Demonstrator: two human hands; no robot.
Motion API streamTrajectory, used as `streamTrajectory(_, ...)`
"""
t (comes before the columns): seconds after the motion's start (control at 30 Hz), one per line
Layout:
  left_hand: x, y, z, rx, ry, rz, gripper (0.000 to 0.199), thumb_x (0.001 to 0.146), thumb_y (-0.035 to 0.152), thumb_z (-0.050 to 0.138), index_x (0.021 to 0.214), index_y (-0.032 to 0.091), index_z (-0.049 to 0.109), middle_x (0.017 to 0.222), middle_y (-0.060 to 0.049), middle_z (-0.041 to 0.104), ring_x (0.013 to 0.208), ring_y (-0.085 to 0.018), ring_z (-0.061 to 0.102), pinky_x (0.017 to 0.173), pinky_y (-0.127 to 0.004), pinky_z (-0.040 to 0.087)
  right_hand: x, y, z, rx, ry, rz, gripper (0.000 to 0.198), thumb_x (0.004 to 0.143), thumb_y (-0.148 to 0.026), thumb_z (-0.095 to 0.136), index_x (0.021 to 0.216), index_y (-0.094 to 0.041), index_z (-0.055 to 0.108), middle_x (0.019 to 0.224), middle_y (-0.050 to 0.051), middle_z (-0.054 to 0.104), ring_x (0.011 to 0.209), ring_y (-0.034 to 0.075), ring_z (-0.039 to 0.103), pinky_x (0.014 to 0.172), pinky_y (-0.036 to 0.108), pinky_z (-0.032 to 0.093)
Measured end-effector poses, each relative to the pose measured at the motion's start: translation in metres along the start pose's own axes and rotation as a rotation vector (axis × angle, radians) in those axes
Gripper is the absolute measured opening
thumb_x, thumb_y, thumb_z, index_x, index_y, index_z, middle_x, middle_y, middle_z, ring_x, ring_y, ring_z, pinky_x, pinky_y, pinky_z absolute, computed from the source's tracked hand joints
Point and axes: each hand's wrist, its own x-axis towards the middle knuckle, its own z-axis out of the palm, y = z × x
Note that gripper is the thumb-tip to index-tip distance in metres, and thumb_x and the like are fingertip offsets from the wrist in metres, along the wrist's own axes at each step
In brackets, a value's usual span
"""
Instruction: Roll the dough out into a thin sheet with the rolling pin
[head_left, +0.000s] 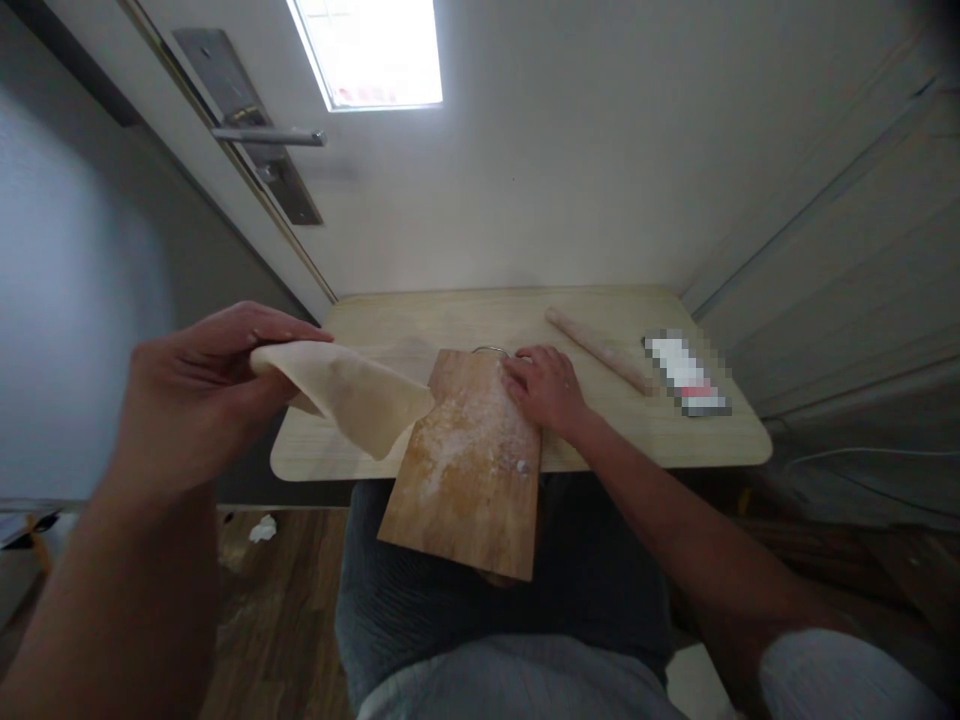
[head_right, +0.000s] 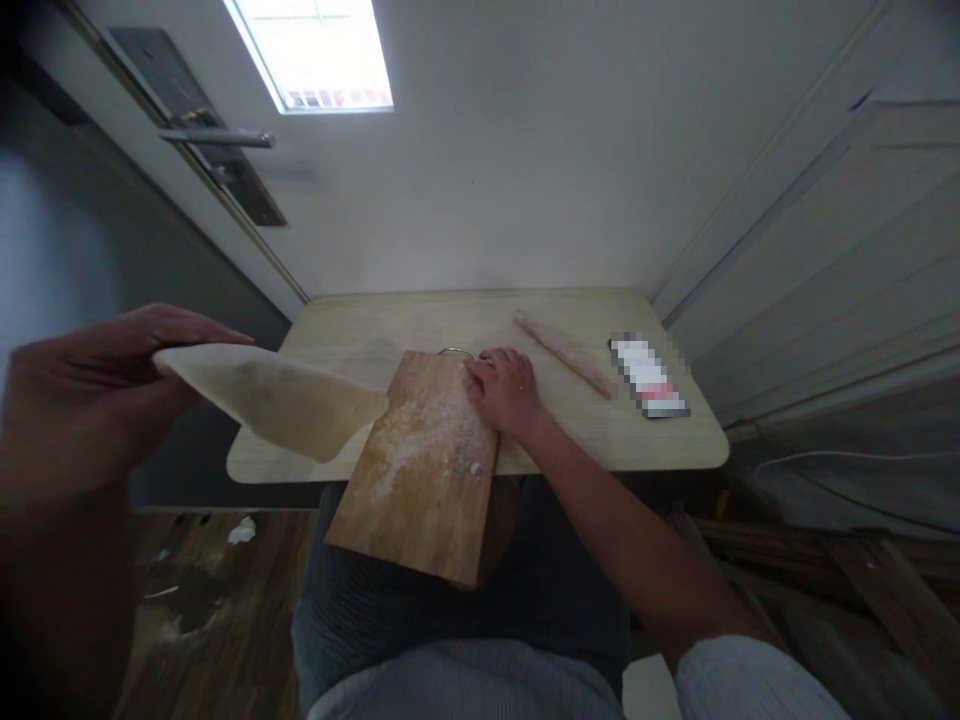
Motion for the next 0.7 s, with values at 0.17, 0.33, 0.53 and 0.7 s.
streamTrajectory(0.17,-0.005,0.014,0.000,-0.030,0.056,-0.022,0.010,0.075,0.027,0.079,0.085,0.027,0.077,0.084,0.002,0.072,0.074,-0.017,0.064,0.059,-0.027,0.045,0.001,0.002,0.002,0.028,0.006,0.019,0.037,0.100,-0.040,0.049,0.125,-0.024,0.071,0.127,0.010,0.066,0.119,0.028,0.052,0.102,0.043,0.038)
streamTrajectory(0.33,-0.009,0.012,0.001,0.003,0.008,-0.009,0.010,0.077,0.028,0.077,0.086,0.028,0.076,0.086,0.003,0.072,0.076,-0.016,0.063,0.061,-0.027,0.045,0.014,0.004,0.005,0.059,-0.026,0.034,0.036,0.098,-0.037,0.052,0.126,-0.024,0.071,0.119,0.010,0.068,0.113,0.028,0.054,0.097,0.041,0.041)
streamTrajectory(0.53,-0.011,-0.003,0.007,0.004,-0.010,0.007,0.012,0.076,0.025,0.078,0.088,0.027,0.076,0.086,0.003,0.073,0.076,-0.014,0.063,0.060,-0.025,0.044,0.020,0.008,0.020,0.191,0.069,0.145,0.028,0.096,-0.036,0.056,0.109,-0.024,0.078,0.109,0.009,0.070,0.107,0.026,0.057,0.093,0.040,0.044)
streamTrajectory(0.7,-0.011,-0.007,0.011,-0.036,-0.002,0.046,0.013,0.076,0.021,0.078,0.089,0.025,0.077,0.087,0.001,0.073,0.076,-0.013,0.063,0.062,-0.023,0.044,0.016,0.010,0.031,0.251,0.172,0.148,0.022,0.094,-0.035,0.062,0.103,-0.025,0.080,0.104,0.006,0.072,0.102,0.024,0.059,0.091,0.039,0.045)
